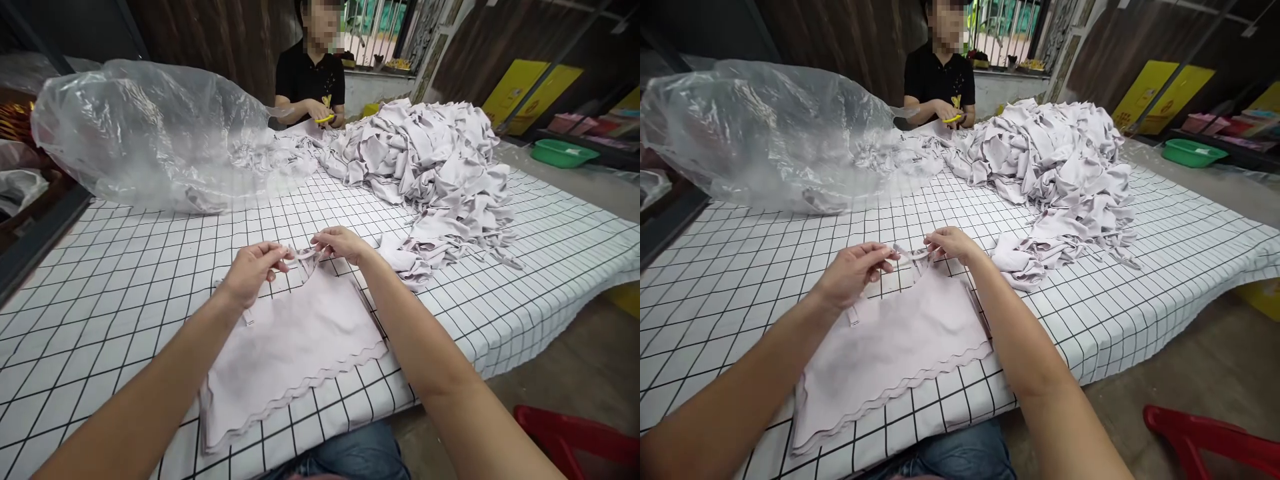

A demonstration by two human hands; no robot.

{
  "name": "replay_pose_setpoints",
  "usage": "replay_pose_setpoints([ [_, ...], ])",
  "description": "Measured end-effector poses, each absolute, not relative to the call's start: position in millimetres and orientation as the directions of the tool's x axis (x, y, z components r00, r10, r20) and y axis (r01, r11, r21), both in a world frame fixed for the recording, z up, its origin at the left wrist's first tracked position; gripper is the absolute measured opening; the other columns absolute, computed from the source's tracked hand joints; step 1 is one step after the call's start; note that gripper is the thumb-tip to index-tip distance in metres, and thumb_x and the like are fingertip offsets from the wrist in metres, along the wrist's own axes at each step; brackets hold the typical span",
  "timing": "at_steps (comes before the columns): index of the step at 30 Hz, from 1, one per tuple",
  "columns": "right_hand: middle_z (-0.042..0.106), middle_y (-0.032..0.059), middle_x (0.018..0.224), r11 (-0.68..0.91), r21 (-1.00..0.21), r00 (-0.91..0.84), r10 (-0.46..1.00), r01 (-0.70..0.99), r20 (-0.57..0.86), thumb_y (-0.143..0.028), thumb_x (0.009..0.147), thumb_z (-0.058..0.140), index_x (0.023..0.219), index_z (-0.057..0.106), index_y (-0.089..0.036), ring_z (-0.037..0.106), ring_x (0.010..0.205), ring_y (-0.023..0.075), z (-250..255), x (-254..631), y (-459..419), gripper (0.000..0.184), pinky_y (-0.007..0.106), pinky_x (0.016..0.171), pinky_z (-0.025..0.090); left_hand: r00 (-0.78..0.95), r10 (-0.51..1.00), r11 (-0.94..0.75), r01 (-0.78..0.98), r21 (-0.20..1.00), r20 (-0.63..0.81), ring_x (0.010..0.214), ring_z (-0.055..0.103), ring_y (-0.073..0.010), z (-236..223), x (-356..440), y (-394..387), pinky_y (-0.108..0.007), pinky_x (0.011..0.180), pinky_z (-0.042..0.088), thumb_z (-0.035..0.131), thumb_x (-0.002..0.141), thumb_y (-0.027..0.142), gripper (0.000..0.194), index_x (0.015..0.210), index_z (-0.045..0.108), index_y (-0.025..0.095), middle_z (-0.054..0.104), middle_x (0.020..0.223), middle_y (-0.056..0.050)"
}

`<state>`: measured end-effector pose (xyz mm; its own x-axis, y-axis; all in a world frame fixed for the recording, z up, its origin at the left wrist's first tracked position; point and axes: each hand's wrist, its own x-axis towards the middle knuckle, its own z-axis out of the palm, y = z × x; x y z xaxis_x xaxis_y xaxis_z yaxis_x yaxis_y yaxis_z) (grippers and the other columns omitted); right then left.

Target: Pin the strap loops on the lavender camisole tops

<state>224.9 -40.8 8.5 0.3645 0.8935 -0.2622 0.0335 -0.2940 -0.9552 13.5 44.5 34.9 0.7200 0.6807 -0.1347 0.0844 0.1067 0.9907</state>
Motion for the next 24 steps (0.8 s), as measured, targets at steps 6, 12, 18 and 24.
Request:
replay_pose_setpoints([
  [6,0.065,0.0022,0.076,-0.262,-0.962,0.349,0.912,0.083,-0.218,-0.038,0.075,0.073,0.082,0.066,-0.016,0.05,0.053,0.0045,0,238,-52,0.024,0.016,0.044,0.033,0.731,0.666,0.129,0.086,0.988,-0.151,0.077,0.067,-0.0139,77,39,76,-0.018,0.051,0.04,0.068,0.077,0.022,0.015,0.084,0.066,0.009,0.07,0.104,-0.013],
  [12,0.064,0.0017,0.074,-0.285,-0.957,0.117,0.95,-0.056,-0.29,-0.036,0.074,0.075,0.09,0.07,-0.015,0.047,0.049,0.0028,-3,236,-55,0.027,0.014,0.038,0.028,0.777,0.626,0.09,0.017,0.996,-0.07,0.075,0.068,-0.0136,109,68,88,-0.019,0.053,0.044,0.061,0.082,0.013,0.01,0.089,0.064,0.006,0.068,0.103,-0.014],
  [18,0.06,-0.0012,0.07,-0.263,-0.944,-0.097,0.964,-0.197,-0.248,-0.034,0.078,0.073,0.101,0.068,-0.014,0.047,0.047,0.0015,-11,234,-51,0.031,0.011,0.035,0.023,0.809,0.579,0.128,0.037,0.991,-0.105,0.073,0.068,-0.0134,117,79,85,-0.018,0.05,0.043,0.061,0.081,0.01,0.006,0.084,0.065,0.008,0.07,0.101,-0.013],
  [24,0.063,-0.0007,0.07,-0.207,-0.962,-0.018,0.978,-0.18,-0.207,-0.037,0.074,0.076,0.077,0.061,-0.014,0.047,0.045,0.0017,-16,229,-46,0.027,0.012,0.035,0.022,0.809,0.582,0.144,0.001,0.99,-0.085,0.071,0.067,-0.0119,121,80,85,-0.015,0.048,0.043,0.062,0.079,0.01,0.006,0.082,0.067,0.007,0.07,0.095,-0.012],
])
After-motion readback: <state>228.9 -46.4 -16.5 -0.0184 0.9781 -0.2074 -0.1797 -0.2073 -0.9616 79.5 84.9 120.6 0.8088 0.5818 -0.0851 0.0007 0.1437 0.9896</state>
